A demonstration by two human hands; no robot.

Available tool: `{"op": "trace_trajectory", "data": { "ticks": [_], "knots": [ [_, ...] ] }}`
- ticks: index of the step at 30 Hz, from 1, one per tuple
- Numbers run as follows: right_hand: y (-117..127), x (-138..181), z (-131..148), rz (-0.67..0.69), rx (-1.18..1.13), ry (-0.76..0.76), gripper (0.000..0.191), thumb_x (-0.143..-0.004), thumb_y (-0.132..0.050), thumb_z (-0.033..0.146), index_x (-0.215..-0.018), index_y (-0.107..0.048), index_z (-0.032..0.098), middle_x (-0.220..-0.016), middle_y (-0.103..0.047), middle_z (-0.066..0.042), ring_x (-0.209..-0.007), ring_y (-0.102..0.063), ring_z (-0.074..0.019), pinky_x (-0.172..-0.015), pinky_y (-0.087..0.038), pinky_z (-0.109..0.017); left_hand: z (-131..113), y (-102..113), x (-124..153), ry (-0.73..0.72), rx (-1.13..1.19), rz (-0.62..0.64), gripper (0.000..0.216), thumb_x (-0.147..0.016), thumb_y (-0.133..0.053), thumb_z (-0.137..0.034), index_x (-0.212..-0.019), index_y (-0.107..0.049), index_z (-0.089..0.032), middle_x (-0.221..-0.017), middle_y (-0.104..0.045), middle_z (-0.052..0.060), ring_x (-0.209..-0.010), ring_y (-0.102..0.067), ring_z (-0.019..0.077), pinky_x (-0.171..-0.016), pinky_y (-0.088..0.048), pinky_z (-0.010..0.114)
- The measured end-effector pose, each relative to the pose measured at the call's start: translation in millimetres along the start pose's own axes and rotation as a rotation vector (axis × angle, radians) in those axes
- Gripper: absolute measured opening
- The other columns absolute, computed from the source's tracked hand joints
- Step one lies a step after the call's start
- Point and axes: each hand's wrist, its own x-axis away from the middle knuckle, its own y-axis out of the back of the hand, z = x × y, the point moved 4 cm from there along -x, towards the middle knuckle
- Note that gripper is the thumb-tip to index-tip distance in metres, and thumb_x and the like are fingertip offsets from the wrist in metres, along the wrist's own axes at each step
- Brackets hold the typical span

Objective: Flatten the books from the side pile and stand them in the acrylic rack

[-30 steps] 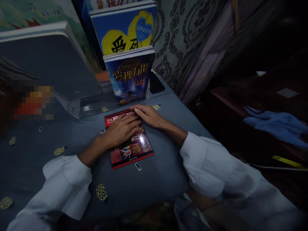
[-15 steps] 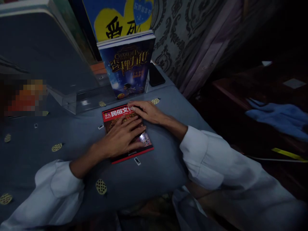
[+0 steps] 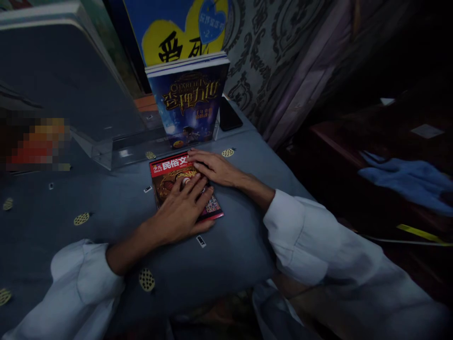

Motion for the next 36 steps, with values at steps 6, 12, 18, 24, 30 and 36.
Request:
{"op": "trace_trajectory", "data": {
  "ticks": [6, 12, 18, 24, 30, 36],
  "knots": [
    [-4.9, 1.6, -4.8, 0.018, 0.049, 0.037, 0.039, -0.101, -0.042, 0.023, -0.134, -0.061, 0.018, -0.151, -0.056, -0.014, -0.148, -0.042, -0.0236, -0.120, -0.038, -0.053, 3.7, -3.3, 1.4, 0.016, 0.026, -0.044, 0.069, -0.097, -0.053, -0.058, -0.149, -0.048, -0.013, -0.156, -0.046, 0.020, -0.149, -0.036, 0.0368, -0.120, -0.026, 0.061],
    [-6.7, 3.3, -2.8, 0.033, 0.080, 0.059, 0.041, -0.100, -0.044, 0.022, -0.138, -0.059, 0.019, -0.153, -0.054, -0.012, -0.149, -0.040, -0.0246, -0.120, -0.037, -0.055, 2.8, -3.7, 4.0, -0.042, 0.046, -0.108, 0.058, -0.097, -0.056, -0.052, -0.143, -0.056, -0.017, -0.149, -0.055, 0.016, -0.145, -0.041, 0.0372, -0.118, -0.031, 0.059],
    [-6.5, 2.8, 1.0, 0.050, 0.125, 0.049, 0.044, -0.099, -0.047, 0.025, -0.138, -0.058, 0.009, -0.152, -0.052, -0.021, -0.149, -0.040, -0.0280, -0.120, -0.036, -0.053, -1.4, -2.7, 6.2, -0.165, 0.046, -0.200, 0.039, -0.101, -0.053, -0.041, -0.133, -0.065, -0.021, -0.139, -0.064, 0.012, -0.133, -0.055, 0.0293, -0.115, -0.039, 0.052],
    [-5.6, 2.8, 7.2, 0.070, 0.186, 0.014, 0.048, -0.100, -0.052, 0.036, -0.141, -0.056, 0.013, -0.156, -0.049, -0.019, -0.150, -0.038, -0.0293, -0.120, -0.034, -0.055, -5.5, -1.6, 7.9, -0.239, -0.010, -0.222, 0.031, -0.103, -0.052, -0.032, -0.130, -0.067, -0.025, -0.136, -0.066, 0.009, -0.128, -0.059, 0.0256, -0.112, -0.044, 0.048],
    [-5.1, 13.0, 20.5, 0.107, 0.240, -0.039, 0.051, -0.102, -0.050, 0.040, -0.145, -0.053, 0.013, -0.159, -0.044, -0.020, -0.152, -0.033, -0.0315, -0.120, -0.031, -0.058, -14.6, 2.9, 8.4, -0.238, -0.130, -0.174, 0.031, -0.105, -0.049, -0.028, -0.131, -0.064, -0.022, -0.126, -0.069, 0.011, -0.116, -0.064, 0.0238, -0.097, -0.052, 0.041],
    [-2.0, 43.1, 34.9, 0.137, 0.277, -0.037, 0.055, -0.102, -0.049, 0.041, -0.149, -0.048, 0.013, -0.161, -0.041, -0.021, -0.153, -0.032, -0.0317, -0.120, -0.033, -0.058, -36.2, 6.7, 16.9, -0.249, -0.288, -0.067, 0.036, -0.104, -0.045, -0.019, -0.136, -0.059, -0.011, -0.126, -0.069, 0.013, -0.117, -0.063, 0.0261, -0.096, -0.051, 0.040]
  ]
}}
